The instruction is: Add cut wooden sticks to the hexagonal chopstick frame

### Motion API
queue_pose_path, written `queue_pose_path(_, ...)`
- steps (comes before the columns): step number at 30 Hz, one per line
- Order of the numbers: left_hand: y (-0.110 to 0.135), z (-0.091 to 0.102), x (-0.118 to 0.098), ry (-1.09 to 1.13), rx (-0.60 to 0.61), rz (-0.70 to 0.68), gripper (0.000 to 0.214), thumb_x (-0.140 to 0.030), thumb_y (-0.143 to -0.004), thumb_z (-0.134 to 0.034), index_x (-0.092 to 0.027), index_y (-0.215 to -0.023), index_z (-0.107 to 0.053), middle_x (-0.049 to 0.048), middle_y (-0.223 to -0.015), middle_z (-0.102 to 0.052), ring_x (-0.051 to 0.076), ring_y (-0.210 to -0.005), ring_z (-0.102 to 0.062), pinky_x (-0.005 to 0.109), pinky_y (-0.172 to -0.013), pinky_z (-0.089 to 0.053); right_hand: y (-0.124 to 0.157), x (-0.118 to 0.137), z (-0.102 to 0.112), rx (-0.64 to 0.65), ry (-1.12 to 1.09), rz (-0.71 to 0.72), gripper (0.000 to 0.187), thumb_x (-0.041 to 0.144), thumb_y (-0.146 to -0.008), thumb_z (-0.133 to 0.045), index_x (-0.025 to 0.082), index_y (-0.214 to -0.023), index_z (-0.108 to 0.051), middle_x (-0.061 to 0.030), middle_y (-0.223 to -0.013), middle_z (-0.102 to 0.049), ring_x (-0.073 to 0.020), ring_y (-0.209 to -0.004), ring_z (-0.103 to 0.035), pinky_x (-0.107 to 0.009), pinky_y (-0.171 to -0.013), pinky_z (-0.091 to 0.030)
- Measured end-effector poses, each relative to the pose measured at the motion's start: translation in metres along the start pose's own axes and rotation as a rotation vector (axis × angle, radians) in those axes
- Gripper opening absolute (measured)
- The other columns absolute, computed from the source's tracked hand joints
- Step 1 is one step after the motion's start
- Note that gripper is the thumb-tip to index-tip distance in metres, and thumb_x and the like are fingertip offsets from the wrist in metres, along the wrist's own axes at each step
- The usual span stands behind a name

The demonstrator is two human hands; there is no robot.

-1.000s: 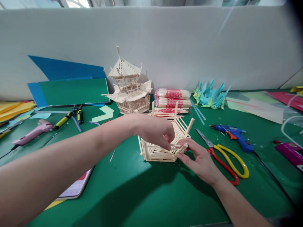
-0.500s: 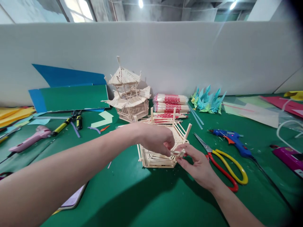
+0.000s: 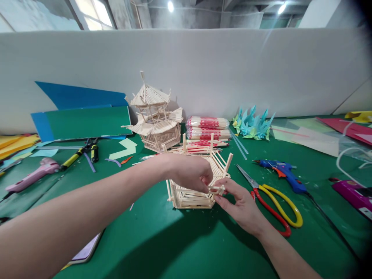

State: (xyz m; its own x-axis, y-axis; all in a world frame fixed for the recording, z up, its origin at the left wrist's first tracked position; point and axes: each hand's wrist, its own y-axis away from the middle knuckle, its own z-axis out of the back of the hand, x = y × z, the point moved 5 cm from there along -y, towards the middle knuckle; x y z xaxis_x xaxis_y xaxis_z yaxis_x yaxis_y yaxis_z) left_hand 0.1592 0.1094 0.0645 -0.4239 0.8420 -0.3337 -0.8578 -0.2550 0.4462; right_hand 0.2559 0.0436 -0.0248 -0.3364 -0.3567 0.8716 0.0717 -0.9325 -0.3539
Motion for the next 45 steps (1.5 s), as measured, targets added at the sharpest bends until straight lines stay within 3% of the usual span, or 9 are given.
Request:
queue_pose_path(12, -0.001, 0.000, -0.001, -0.009, 0.014, 0.013, 0.013, -0.021, -0.075, -0.056, -0.016, -0.064, -0.060, -0.0012, -0.059, -0.057, 0.010, -0.050, -0.044, 0.021, -0.045, -0.032, 0.001, -0.003, -0.003, 0.047, -0.028, -0.038, 0.005, 0.021, -0.082, -0.053, 0.023, -0.084, -0.058, -0.0018, -0.092, -0.057, -0.0157, -0.091, -0.053, -0.026, -0.079, -0.041)
queue_pose_path(16, -0.001, 0.000, -0.001, -0.012, 0.015, 0.005, 0.014, -0.023, -0.075, -0.055, -0.016, -0.064, -0.060, -0.0016, -0.059, -0.056, 0.010, -0.050, -0.043, 0.022, -0.046, -0.033, 0.003, 0.001, 0.001, 0.002, 0.004, -0.070, 0.030, 0.023, -0.079, -0.058, 0.028, -0.108, -0.050, -0.0011, -0.105, -0.055, -0.0149, -0.094, -0.051, -0.025, -0.077, -0.042)
queue_pose_path(19, -0.001, 0.000, -0.001, -0.012, 0.013, -0.004, 0.016, -0.023, -0.074, -0.055, -0.017, -0.060, -0.058, -0.0022, -0.056, -0.053, 0.011, -0.050, -0.043, 0.023, -0.046, -0.033, 0.000, 0.010, 0.005, -0.067, 0.048, -0.041, 0.038, 0.024, -0.077, -0.061, 0.028, -0.112, -0.045, -0.0013, -0.110, -0.051, -0.0148, -0.094, -0.049, -0.025, -0.079, -0.041)
queue_pose_path(24, -0.001, -0.001, -0.002, -0.008, 0.002, -0.019, 0.017, -0.020, -0.071, -0.053, -0.018, -0.055, -0.052, -0.0032, -0.053, -0.049, 0.010, -0.047, -0.040, 0.023, -0.043, -0.030, -0.009, 0.026, 0.003, -0.095, 0.146, 0.053, 0.032, 0.022, -0.076, -0.061, 0.027, -0.105, -0.047, -0.0001, -0.098, -0.053, -0.0143, -0.086, -0.049, -0.024, -0.076, -0.041)
queue_pose_path(29, -0.001, -0.002, -0.002, 0.001, 0.006, -0.026, 0.019, -0.018, -0.070, -0.050, -0.018, -0.051, -0.050, -0.0022, -0.053, -0.050, 0.011, -0.047, -0.041, 0.024, -0.044, -0.031, -0.013, 0.026, 0.000, -0.089, 0.152, 0.055, 0.030, 0.023, -0.077, -0.060, 0.027, -0.104, -0.047, 0.0001, -0.093, -0.055, -0.0147, -0.080, -0.049, -0.025, -0.072, -0.042)
queue_pose_path(40, 0.001, -0.004, 0.000, 0.028, 0.014, -0.025, 0.018, -0.018, -0.072, -0.051, -0.018, -0.056, -0.056, -0.0012, -0.059, -0.055, 0.012, -0.052, -0.044, 0.025, -0.048, -0.033, -0.014, 0.029, -0.002, -0.050, 0.145, 0.051, 0.028, 0.022, -0.078, -0.058, 0.026, -0.103, -0.048, 0.0000, -0.092, -0.056, -0.0141, -0.079, -0.049, -0.025, -0.070, -0.043)
queue_pose_path(45, 0.000, -0.004, 0.002, 0.061, 0.002, 0.002, 0.011, -0.020, -0.072, -0.054, -0.017, -0.066, -0.063, 0.0006, -0.066, -0.062, 0.012, -0.055, -0.051, 0.023, -0.049, -0.037, -0.014, 0.026, -0.003, -0.050, 0.169, 0.048, 0.031, 0.022, -0.077, -0.058, 0.025, -0.106, -0.047, -0.0017, -0.094, -0.057, -0.0155, -0.081, -0.052, -0.027, -0.071, -0.044)
